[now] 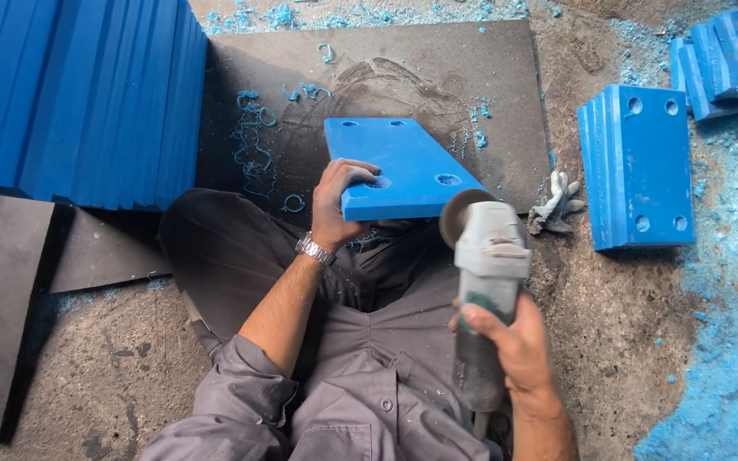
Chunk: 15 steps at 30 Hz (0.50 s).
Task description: Grinding and scraping edges of blue plastic blocks to remove excess material.
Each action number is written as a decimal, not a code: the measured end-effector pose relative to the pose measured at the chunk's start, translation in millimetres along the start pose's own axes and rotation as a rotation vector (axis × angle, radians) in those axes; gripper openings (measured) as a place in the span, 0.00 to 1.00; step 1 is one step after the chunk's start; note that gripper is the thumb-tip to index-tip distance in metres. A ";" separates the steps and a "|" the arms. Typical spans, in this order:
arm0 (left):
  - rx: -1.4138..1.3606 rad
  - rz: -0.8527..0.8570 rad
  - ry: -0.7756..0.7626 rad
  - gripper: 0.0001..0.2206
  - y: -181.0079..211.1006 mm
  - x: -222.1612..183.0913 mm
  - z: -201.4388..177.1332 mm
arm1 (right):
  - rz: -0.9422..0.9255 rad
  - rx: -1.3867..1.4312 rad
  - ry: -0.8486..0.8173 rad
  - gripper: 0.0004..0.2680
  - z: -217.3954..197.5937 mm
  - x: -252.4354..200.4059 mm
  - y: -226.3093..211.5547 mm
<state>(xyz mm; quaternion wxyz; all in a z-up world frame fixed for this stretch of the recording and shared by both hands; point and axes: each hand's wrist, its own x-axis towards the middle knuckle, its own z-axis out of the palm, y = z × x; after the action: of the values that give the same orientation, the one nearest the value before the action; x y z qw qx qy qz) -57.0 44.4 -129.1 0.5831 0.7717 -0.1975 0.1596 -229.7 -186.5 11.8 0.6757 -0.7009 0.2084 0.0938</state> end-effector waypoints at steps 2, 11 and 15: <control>-0.002 0.017 0.005 0.18 1.4 4.4 -0.6 | -0.014 0.063 0.081 0.21 -29.6 6.3 9.2; 0.108 0.028 -0.014 0.20 -28.1 16.2 -4.4 | -0.084 0.330 0.333 0.19 -93.2 2.0 41.4; 0.208 0.032 -0.062 0.16 -58.7 27.2 -6.4 | -0.099 0.357 0.324 0.19 -94.9 -0.7 46.6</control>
<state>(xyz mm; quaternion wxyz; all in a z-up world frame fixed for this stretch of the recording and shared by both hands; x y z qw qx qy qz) -4.6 61.6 -163.5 0.4908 0.8294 -0.2101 0.1646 -264.2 -280.0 -23.7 0.7504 -0.5856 0.2927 -0.0913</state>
